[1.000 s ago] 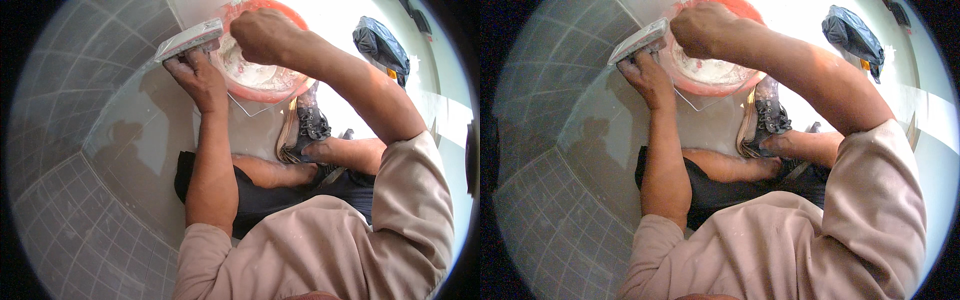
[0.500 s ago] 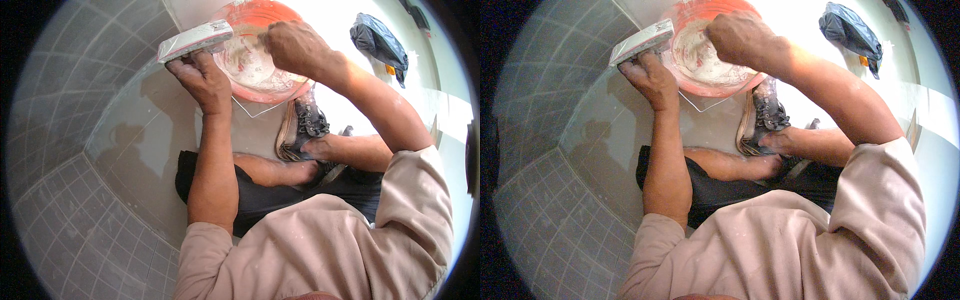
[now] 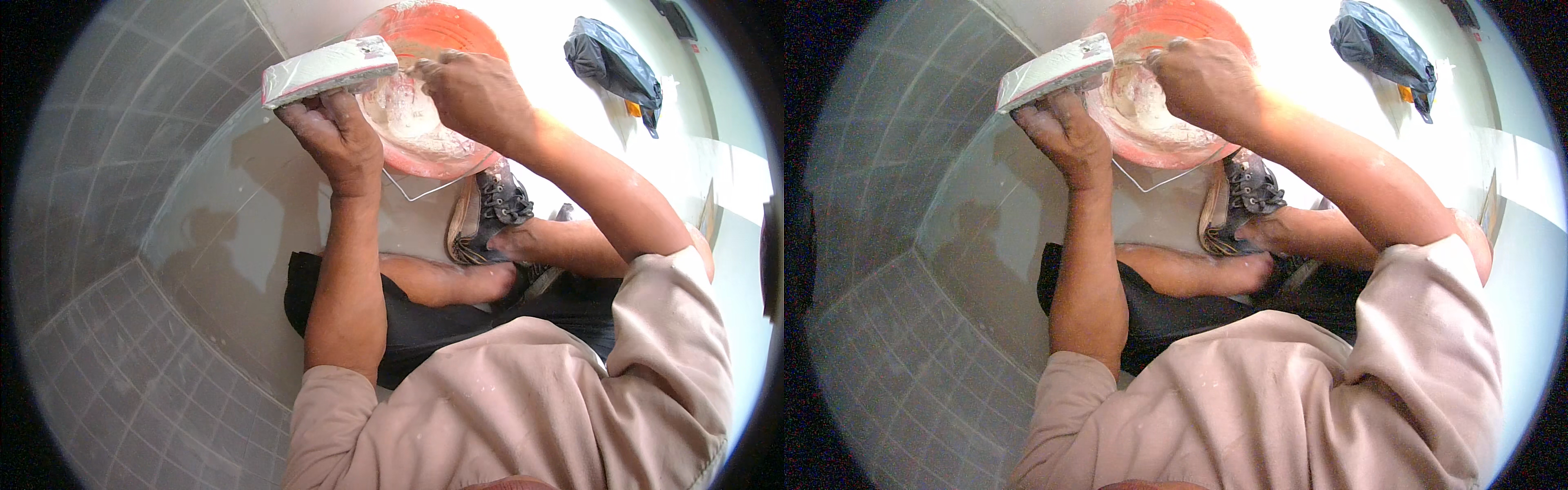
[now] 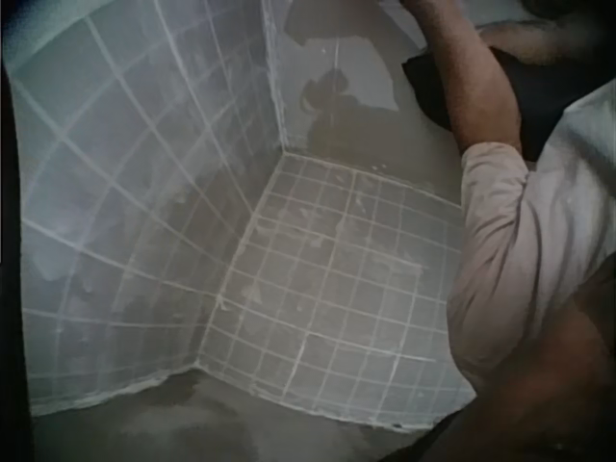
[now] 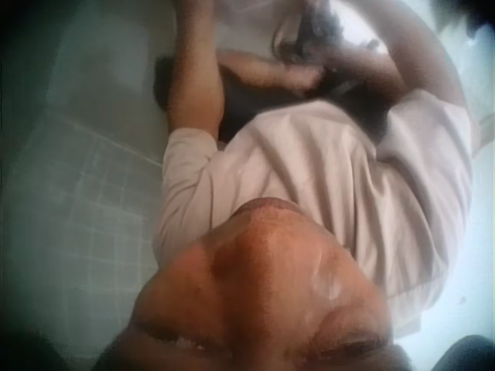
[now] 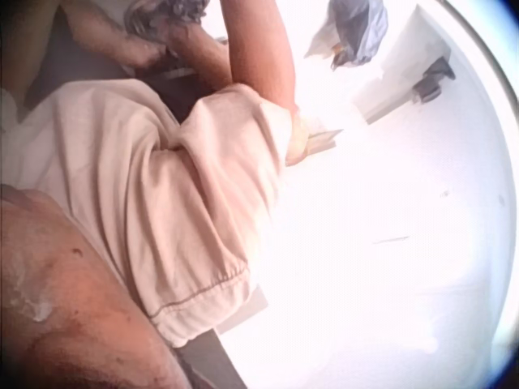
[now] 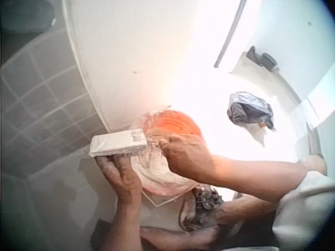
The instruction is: The person applies grout to the gaps between wall tiles using a rubber float, scoops more grout from a bucket, and continues spreading it across the tile surface.
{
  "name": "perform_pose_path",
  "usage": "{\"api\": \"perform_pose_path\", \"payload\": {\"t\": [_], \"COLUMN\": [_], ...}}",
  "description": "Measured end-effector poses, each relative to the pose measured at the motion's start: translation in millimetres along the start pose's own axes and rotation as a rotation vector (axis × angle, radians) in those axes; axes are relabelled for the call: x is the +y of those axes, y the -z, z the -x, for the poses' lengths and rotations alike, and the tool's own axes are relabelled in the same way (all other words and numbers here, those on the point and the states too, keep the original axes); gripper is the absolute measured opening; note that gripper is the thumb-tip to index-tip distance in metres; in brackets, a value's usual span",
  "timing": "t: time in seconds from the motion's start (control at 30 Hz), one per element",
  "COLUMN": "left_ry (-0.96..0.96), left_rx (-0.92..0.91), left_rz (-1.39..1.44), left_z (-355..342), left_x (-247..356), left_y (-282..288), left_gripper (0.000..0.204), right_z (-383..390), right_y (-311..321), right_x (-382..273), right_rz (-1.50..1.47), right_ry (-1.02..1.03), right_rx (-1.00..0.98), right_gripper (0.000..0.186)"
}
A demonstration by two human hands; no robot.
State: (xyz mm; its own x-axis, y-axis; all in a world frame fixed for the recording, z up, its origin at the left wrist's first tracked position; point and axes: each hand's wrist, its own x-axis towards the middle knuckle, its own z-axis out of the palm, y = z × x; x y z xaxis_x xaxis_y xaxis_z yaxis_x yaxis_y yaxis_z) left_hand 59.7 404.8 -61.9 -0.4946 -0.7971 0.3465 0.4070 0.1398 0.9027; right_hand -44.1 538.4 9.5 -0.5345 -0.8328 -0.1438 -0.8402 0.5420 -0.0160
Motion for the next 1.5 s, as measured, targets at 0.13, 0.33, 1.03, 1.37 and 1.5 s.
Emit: {"api": "perform_pose_path", "payload": {"t": [0.13, 0.33, 1.03, 1.37, 1.5], "left_ry": [-0.037, -0.071, 0.208, 0.229, 0.412], "left_rx": [0.017, 0.017, 0.136, 0.098, -0.064], "left_rz": [-0.034, -0.047, -0.030, 0.194, 0.508], "left_z": [0.5, 0.0, -1.7, -8.4, -3.6], "left_x": [0.5, 3.6, -30.5, 27.4, 60.2], "left_y": [-1.2, -0.7, 22.4, 40.8, 30.6], "left_gripper": [0.043, 0.043, 0.034, 0.033, 0.035], "right_z": [12.5, 17.8, -22.3, 60.8, 63.1], "right_y": [-28.6, 8.5, 19.1, 49.7, 54.1], "right_x": [-5.2, -24.8, 88.6, 89.5, 71.6], "right_rz": [0.072, -0.066, -1.101, -1.515, -1.472], "right_ry": [0.323, 0.092, -0.186, -0.178, -0.069], "right_rx": [0.091, -0.140, -0.474, -0.034, 0.104], "right_gripper": [0.031, 0.027, 0.029, 0.062, 0.055]}}
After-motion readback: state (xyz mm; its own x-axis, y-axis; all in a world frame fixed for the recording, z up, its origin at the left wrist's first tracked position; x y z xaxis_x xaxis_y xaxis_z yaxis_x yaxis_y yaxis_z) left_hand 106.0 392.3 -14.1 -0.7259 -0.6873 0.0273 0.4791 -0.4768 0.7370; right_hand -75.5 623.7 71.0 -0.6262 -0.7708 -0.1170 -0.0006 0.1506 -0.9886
